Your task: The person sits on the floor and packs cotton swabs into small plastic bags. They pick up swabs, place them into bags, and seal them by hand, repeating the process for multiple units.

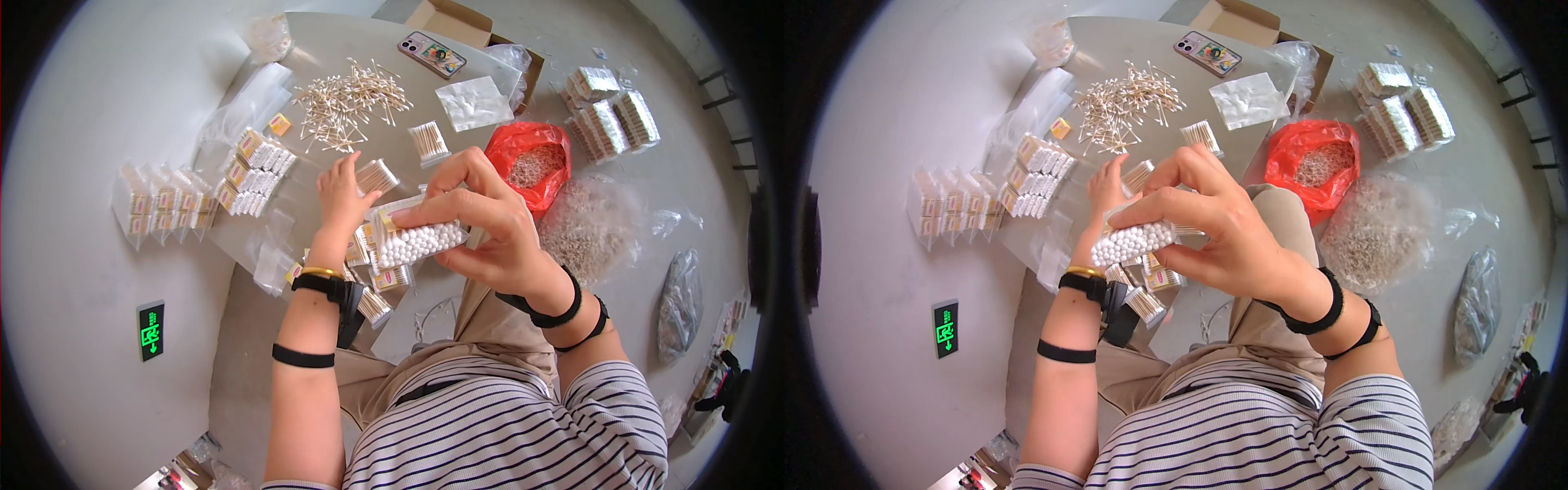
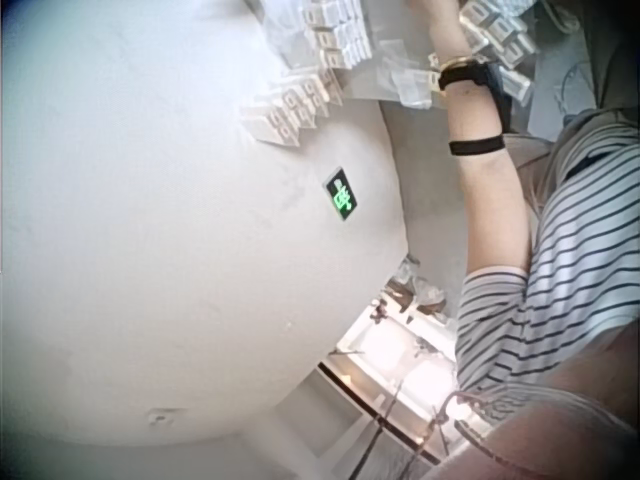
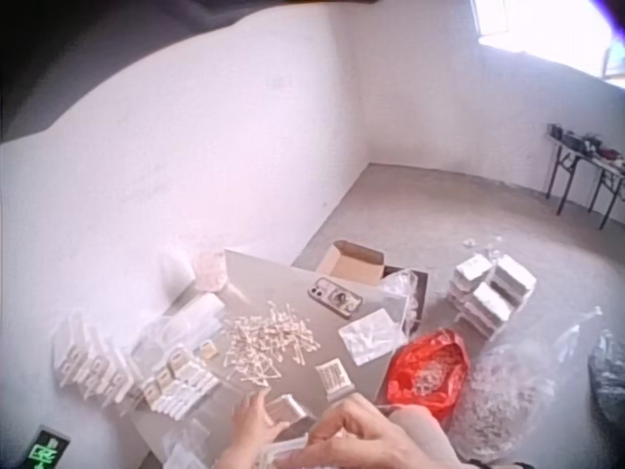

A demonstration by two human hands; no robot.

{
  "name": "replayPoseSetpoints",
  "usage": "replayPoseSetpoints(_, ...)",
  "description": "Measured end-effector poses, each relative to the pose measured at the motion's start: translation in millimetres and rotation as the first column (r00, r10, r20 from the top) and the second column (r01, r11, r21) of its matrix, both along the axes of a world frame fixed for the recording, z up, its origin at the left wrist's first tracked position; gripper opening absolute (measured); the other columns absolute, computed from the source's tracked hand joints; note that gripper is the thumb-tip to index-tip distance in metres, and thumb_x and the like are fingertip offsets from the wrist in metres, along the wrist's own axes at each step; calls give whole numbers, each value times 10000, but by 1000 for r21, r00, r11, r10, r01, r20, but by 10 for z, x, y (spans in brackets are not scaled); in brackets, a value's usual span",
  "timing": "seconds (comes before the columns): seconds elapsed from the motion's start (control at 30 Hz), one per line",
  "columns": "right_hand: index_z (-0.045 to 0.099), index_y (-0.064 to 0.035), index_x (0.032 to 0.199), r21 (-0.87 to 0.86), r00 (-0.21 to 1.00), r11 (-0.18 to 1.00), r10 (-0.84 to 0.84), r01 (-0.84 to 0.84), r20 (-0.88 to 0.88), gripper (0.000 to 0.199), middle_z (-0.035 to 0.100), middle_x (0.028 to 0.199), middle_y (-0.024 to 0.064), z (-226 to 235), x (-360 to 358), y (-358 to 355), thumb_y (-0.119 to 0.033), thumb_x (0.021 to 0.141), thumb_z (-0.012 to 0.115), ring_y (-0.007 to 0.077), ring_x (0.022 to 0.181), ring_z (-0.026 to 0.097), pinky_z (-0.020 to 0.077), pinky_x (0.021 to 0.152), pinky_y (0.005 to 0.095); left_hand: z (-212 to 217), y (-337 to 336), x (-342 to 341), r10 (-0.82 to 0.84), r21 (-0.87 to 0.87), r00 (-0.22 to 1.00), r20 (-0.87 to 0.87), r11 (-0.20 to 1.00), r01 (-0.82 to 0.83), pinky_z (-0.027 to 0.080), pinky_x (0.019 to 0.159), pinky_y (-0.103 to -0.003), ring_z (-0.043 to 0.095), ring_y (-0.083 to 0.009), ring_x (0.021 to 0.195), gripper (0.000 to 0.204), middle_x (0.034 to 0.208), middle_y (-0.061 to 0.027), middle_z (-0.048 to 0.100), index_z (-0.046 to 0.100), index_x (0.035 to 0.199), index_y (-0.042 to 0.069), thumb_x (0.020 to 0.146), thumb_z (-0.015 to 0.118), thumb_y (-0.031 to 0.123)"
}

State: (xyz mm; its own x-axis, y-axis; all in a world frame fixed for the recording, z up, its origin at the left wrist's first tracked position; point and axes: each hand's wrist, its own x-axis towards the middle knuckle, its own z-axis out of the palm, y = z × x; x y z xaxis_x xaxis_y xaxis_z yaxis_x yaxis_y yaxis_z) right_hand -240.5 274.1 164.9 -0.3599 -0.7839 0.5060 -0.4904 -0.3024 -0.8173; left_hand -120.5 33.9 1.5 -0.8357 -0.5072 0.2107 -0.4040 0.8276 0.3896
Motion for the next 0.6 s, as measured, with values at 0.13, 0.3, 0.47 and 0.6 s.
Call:
replayPoseSetpoints(0.13, 796, -96, 1101, -8, 999, 1000, -28, 27, -45, 519, 508, 975, 49, 17, -36, 62, 11, 600, 712, 223, 949, 559, 475, 850, 338, 824, 295, 49, -19, 259, 934, -357, 959, 118, 466, 1017, -449, 629, -300, 1168, 495, 1263, -114, 660, 643, 1268, 77, 816, 819, 177)
replayPoseSetpoints(0.3, 786, -118, 1118, -41, 998, 999, 5, -8, -63, 518, 521, 973, 49, 177, 45, 110, 2, 615, 754, 231, 936, 540, 460, 821, 348, 1932, 932, 544, -273, 78, 793, -545, 925, 372, 509, 953, -417, 634, -297, 1114, 378, 1175, -105, 687, 689, 1175, 52, 860, 813, 222)
replayPoseSetpoints(0.47, 765, -151, 1123, -133, 986, 990, 25, -47, -164, 546, 560, 980, 45, 360, 250, 160, 39, 611, 784, 253, 907, 514, 442, 778, 359, 2227, 1167, 755, -297, -74, 794, -531, 949, 305, 526, 859, -371, 650, -259, 1016, 407, 1071, -61, 698, 735, 1085, 87, 764, 879, 291)
replayPoseSetpoints(0.6, 770, -88, 1076, -149, 973, 987, 22, -57, -229, 408, 601, 959, 51, 479, 358, 306, -146, 686, 874, 240, 908, 592, 476, 814, 367, 2404, 1309, 913, -346, -157, 772, -533, 937, 312, 531, 802, -377, 673, -243, 928, 294, 1022, -35, 706, 751, 1008, 92, 773, 858, 231)
